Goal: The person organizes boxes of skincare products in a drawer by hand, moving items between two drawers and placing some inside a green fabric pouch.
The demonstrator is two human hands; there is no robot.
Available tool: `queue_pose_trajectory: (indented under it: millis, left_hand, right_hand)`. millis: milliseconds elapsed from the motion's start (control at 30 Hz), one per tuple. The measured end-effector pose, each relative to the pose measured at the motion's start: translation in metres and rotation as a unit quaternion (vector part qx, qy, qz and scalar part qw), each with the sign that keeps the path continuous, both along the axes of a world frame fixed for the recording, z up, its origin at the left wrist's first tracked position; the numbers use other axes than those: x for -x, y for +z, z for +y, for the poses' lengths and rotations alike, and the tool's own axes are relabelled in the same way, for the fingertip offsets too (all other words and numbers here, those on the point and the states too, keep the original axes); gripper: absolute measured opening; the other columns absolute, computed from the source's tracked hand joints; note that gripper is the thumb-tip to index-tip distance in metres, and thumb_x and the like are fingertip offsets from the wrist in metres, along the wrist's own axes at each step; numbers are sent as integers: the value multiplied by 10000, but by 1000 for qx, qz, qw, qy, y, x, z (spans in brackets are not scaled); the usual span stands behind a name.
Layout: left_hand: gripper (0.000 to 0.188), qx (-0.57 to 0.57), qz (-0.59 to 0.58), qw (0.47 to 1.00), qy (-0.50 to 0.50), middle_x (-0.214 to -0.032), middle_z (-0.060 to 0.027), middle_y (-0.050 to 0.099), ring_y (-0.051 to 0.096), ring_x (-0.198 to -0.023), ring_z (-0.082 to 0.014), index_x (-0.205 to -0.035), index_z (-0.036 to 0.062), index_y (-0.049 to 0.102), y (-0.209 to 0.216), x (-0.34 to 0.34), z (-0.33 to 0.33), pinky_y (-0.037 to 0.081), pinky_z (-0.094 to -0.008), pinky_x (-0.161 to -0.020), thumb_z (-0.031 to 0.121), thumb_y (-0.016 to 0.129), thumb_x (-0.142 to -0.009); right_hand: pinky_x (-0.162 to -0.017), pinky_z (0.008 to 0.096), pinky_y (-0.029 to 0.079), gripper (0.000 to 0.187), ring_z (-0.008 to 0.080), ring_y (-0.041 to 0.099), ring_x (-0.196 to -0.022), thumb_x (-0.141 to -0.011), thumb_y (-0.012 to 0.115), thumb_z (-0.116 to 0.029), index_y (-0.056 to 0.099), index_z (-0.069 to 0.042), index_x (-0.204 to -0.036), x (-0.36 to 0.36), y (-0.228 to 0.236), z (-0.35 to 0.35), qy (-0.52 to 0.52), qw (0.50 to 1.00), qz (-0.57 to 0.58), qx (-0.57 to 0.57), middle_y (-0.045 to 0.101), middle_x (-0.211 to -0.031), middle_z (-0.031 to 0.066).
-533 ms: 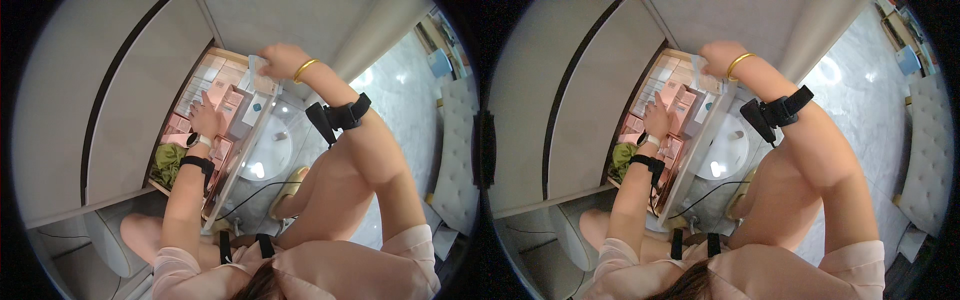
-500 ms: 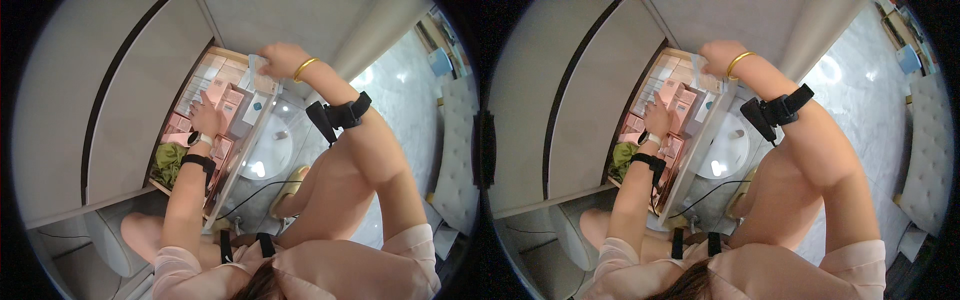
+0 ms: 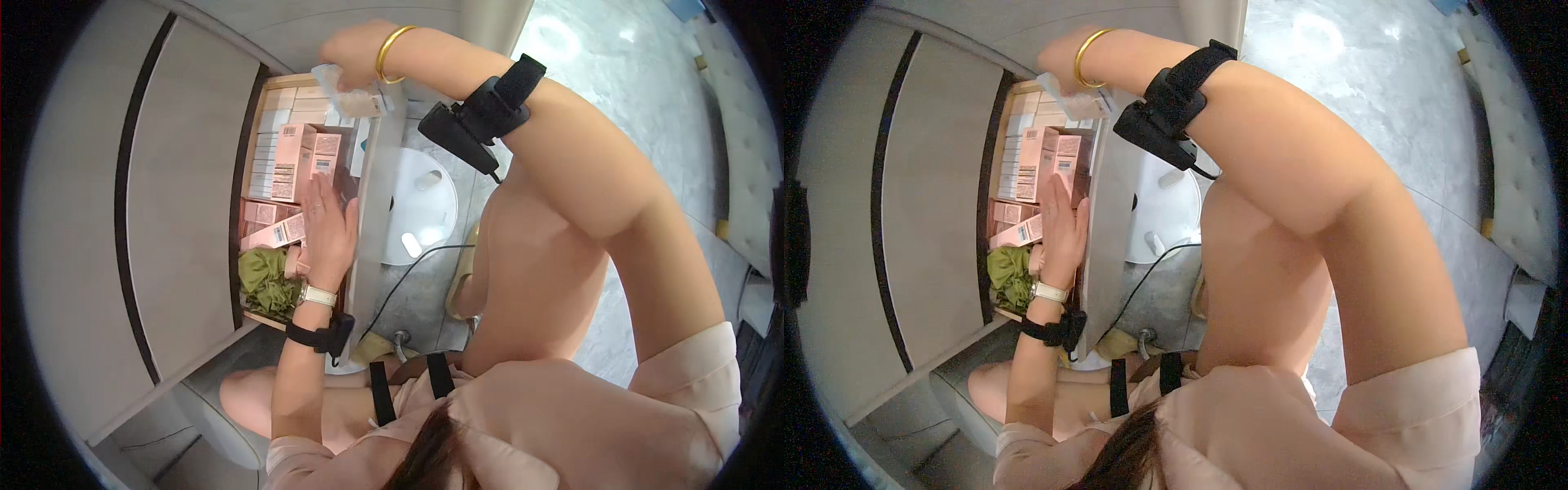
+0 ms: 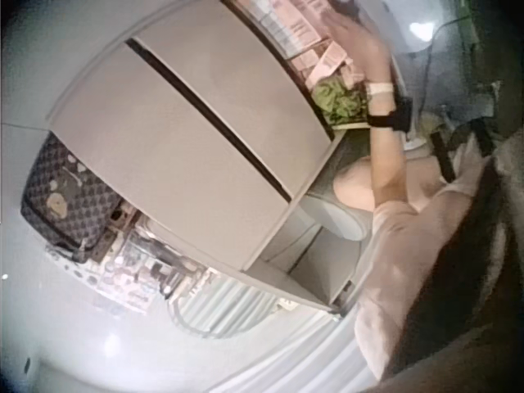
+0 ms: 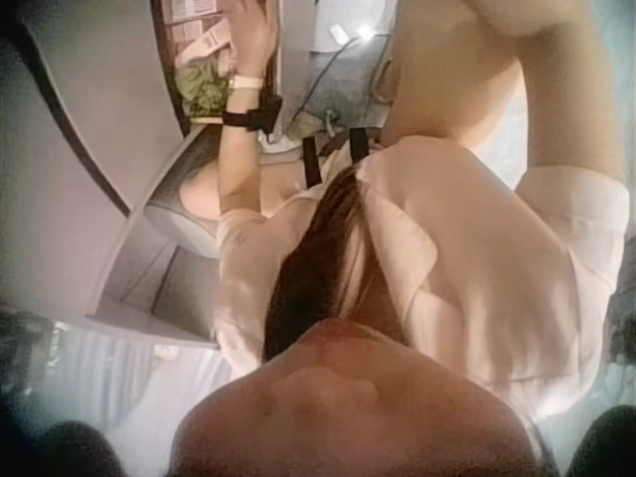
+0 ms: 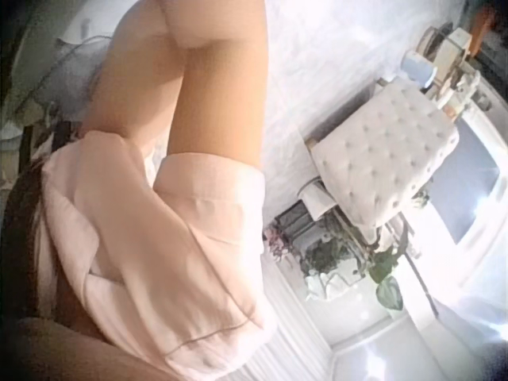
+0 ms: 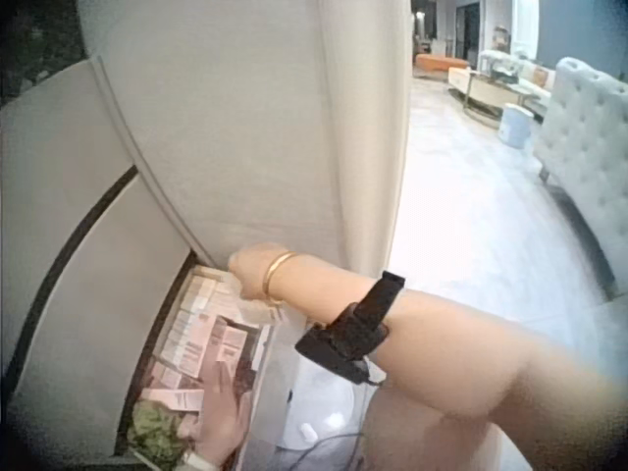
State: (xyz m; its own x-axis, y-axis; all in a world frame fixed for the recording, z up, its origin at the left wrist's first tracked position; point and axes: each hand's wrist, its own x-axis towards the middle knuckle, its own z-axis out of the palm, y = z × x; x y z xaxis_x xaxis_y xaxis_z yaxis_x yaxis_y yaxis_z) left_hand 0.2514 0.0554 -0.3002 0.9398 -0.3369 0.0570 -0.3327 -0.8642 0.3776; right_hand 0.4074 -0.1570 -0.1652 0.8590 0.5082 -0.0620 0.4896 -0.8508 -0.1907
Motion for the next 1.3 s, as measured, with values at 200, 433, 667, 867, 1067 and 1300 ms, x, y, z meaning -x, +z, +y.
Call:
queue_pose_trajectory:
  millis: [200, 433, 667, 867, 1067, 1300]
  left_hand:
    - [771, -156, -51, 973, -162, -1496, -226, 198, 186, -1390, -370, -1452, 46, 238, 46, 23, -9, 138, -499, -1134, 247, 623, -815]
    - [745, -263, -102, 950, -135, -1519, -157, 206, 200, -1403, -306, -1476, 173, 238, 32, 33, -8, 95, -580, -1112, 241, 581, -818]
    - [775, -288, -79, 952, -68, -1527, -167, 182, 162, -1418, -301, -1493, 119, 141, 21, 47, -5, 47, -578, -1112, 251, 552, -849]
    - [751, -263, -31, 964, -26, -1528, -123, 199, 130, -1429, -266, -1469, 46, 159, 7, 59, 4, 20, -501, -1139, 221, 547, -851]
    - [748, -198, 112, 971, 71, -1481, -223, 245, 217, -1385, -355, -1439, -32, 154, -18, 63, 21, 174, -448, -1134, -16, 505, -779]
    - [778, 37, 115, 993, -9, -1388, -332, 294, 279, -1317, -446, -1390, -114, 174, 1, 65, 9, 256, -407, -1104, -117, 513, -689]
  right_hand:
    - [-828, 416, 499, 469, 284, 635, -985, -766, 697, -294, 606, -130, -1195, 0, 0, 16, -2, 999, 27, 26, 665, -1064, 103]
    - [-840, 413, 494, 473, 286, 632, -998, -766, 703, -290, 604, -132, -1201, 19, 5, 23, 10, 1000, -10, -2, 661, -1075, 107]
    - [-854, 410, 485, 468, 293, 625, -1005, -756, 709, -272, 614, -114, -1187, 51, -2, -15, 15, 1000, -22, 8, 662, -1066, 118]
    - [-819, 404, 498, 438, 296, 637, -968, -764, 693, -260, 624, -83, -1159, 65, -14, -46, 14, 999, -35, -14, 665, -1045, 127]
    - [-574, 349, 566, 364, 270, 680, -712, -809, 606, -204, 610, 19, -1096, 59, -24, -47, -10, 990, 54, -129, 657, -955, 177]
    - [-776, 393, 514, 291, 284, 666, -860, -785, 659, -219, 669, -25, -1001, 23, -46, -17, -27, 959, 63, -277, 681, -929, 167]
